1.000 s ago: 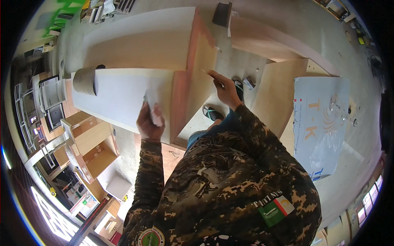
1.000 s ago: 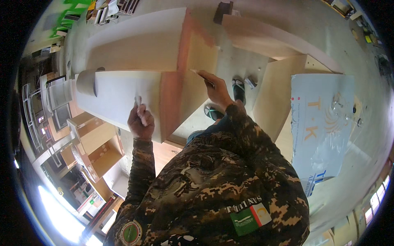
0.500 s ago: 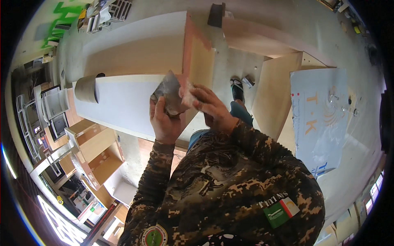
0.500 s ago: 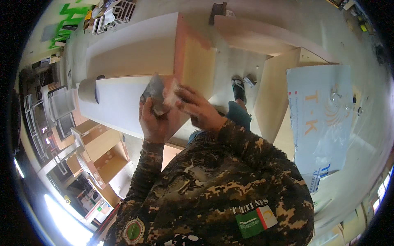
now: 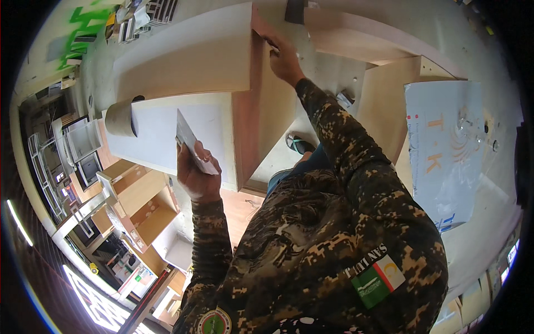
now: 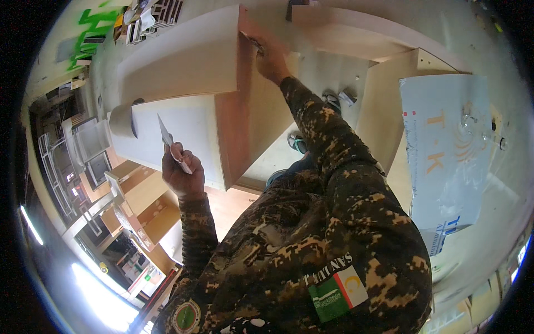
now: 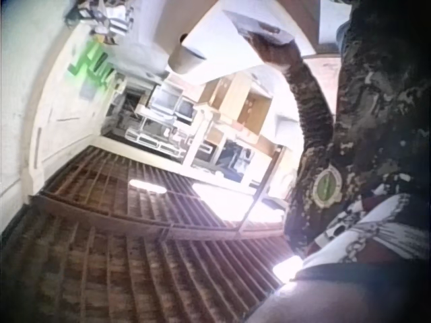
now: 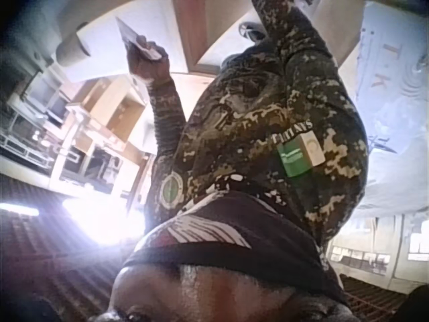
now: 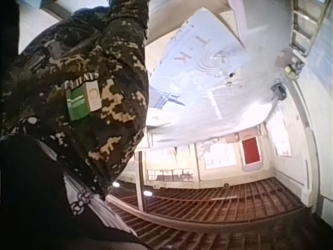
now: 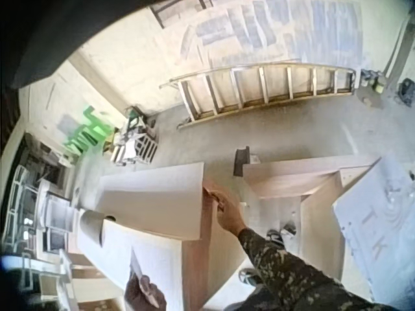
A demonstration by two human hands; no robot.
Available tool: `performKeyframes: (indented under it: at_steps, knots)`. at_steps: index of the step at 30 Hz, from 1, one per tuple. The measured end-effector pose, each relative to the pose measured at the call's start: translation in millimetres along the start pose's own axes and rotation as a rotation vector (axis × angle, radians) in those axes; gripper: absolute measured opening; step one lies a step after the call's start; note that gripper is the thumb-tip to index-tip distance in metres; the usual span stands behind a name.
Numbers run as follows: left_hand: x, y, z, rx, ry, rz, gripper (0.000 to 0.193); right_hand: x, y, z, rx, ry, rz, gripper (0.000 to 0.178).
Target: The person sands the edges and corners of a wooden furniture structure using pieces of sandpaper.
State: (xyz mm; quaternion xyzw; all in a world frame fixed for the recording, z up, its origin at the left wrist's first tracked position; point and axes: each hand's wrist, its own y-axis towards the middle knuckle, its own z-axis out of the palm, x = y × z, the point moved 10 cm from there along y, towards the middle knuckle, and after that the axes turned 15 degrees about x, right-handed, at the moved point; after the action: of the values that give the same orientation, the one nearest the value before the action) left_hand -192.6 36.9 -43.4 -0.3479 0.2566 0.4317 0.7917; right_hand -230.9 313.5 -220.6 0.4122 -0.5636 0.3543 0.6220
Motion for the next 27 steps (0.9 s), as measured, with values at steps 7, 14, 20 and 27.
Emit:
performKeyframes:
  at_steps: [7, 14, 20, 27]
  knots:
    - [-5.2, -3.0, -19.4, 0.255, -0.084, -0.033, 0.023, 10.3, -53.7, 42.2, 0.158, 0.237, -0.123, 0.051]
    - [-2.3, -6.4, -21.3, 0.067, -0.037, -0.021, 0.02, -1.0, -105.9, 62.3, 0.262, 0.145, -0.132, 0.059]
    - [5.5, -1.7, -22.9, 0.09, -0.044, -0.055, 0.017, -3.3, -124.9, 63.9, 0.362, 0.214, -0.058, 0.059]
    - [21.9, -4.7, -23.1, -0.218, -0.01, -0.118, 0.027, 2.6, -145.2, 50.8, 0.662, -0.034, 0.053, 0.043]
